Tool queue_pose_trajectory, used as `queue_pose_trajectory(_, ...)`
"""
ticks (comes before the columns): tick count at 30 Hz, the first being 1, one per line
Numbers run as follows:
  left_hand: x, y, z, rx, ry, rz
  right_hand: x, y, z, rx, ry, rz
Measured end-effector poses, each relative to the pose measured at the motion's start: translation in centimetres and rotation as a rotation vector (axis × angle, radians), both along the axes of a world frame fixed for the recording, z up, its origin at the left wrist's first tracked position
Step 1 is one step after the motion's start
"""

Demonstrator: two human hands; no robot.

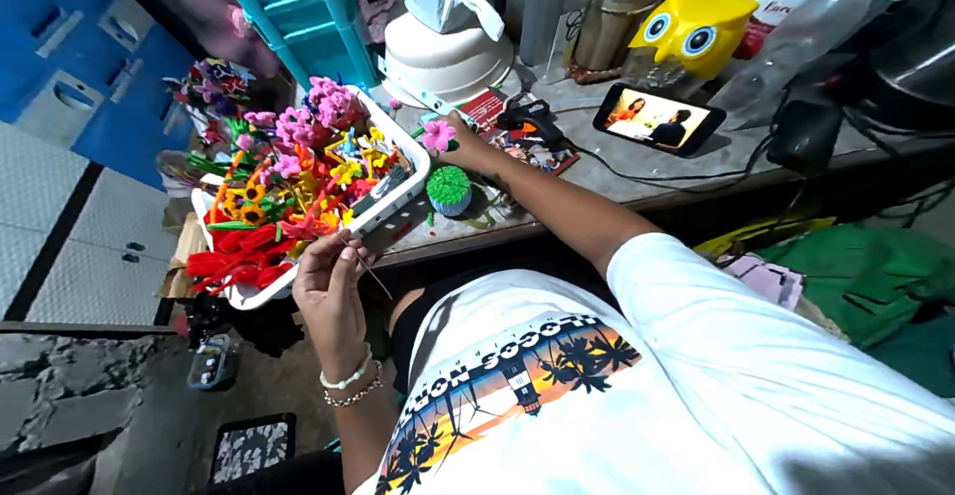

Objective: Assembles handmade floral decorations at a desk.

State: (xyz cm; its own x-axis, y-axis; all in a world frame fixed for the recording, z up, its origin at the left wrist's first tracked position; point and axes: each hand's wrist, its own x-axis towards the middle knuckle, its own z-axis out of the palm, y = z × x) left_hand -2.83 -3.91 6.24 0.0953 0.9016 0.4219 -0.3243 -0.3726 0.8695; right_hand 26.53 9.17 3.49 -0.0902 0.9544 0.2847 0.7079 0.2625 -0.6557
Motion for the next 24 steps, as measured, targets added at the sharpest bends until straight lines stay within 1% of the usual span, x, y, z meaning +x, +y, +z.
queue_pose_trajectory(2, -0.3, 0.1, 0.0, 0.003, -0.002, 0.013, 0.1, 1.0, -0.7, 0.011, -0.031, 0.018)
queue_pose_trajectory(5, -0.8, 0.2, -0.1, 0.020, -0.010, 0.015, 1.0, 1.4, -0.9, 0.035, -0.093, -0.020)
queue_pose_trajectory(7, -1.1, 0.2, -0.2, 0.024, -0.002, 0.034, 2.0, 0.4, -0.6, 0.130, -0.074, -0.064)
queue_pose_trajectory(10, -1.1, 0.3, -0.3, 0.035, 0.028, 0.043, 2.6, -3.9, -0.3, 0.301, 0.141, -0.153)
queue_pose_trajectory(13, -0.5, 0.4, -0.8, 0.043, 0.023, -0.005, 1.2, -9.3, -1.4, 0.445, 0.356, -0.165)
queue_pose_trajectory(15, 0.2, 0.2, -0.9, 0.041, 0.033, -0.055, -0.8, -12.9, -2.4, 0.473, 0.424, -0.065)
queue_pose_trajectory(16, 0.6, 0.1, -0.9, 0.038, 0.049, -0.088, -2.0, -14.5, -2.8, 0.454, 0.439, 0.010)
queue_pose_trajectory(18, 1.5, -0.1, -1.1, 0.035, 0.091, -0.144, -4.1, -16.9, -3.3, 0.350, 0.443, 0.195)
queue_pose_trajectory(20, 2.6, -0.4, -1.5, 0.057, 0.161, -0.184, -5.3, -18.0, -3.2, 0.215, 0.444, 0.392)
queue_pose_trajectory(22, 3.7, -0.7, -1.9, 0.075, 0.216, -0.211, -6.0, -18.1, -3.4, 0.184, 0.454, 0.467)
queue_pose_trajectory(24, 4.6, -0.9, -2.2, 0.072, 0.242, -0.236, -6.3, -18.0, -3.6, 0.183, 0.484, 0.451)
